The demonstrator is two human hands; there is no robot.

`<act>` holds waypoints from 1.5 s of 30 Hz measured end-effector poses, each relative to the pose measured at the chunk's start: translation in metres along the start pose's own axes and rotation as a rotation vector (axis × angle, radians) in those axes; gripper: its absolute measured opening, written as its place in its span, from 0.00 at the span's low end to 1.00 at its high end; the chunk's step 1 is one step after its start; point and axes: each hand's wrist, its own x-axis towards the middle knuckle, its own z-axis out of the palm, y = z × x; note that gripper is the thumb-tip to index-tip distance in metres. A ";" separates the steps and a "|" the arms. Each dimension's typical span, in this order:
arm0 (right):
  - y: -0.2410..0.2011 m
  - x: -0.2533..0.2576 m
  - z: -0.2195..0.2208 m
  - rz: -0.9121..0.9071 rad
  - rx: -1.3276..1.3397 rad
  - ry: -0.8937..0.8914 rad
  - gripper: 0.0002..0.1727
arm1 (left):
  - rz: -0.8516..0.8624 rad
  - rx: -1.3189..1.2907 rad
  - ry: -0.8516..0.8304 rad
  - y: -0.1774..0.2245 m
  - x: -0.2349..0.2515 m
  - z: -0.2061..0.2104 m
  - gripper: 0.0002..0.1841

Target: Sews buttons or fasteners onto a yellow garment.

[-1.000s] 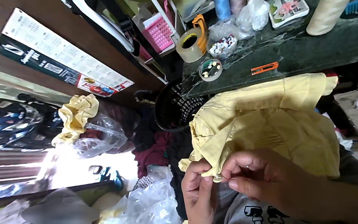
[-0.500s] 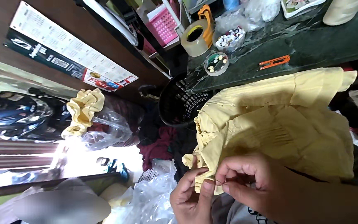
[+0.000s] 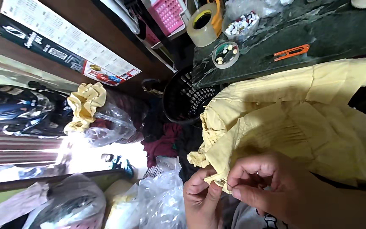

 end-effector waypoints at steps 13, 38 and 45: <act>-0.007 -0.002 -0.001 0.029 -0.019 0.016 0.04 | 0.121 0.210 -0.019 0.002 0.001 0.003 0.10; 0.001 0.006 -0.005 -0.141 -0.134 0.097 0.10 | 0.608 0.974 -0.017 0.006 -0.005 -0.007 0.05; -0.011 0.013 -0.031 -0.518 -0.673 0.069 0.18 | 0.746 1.304 -0.105 0.015 -0.006 -0.010 0.07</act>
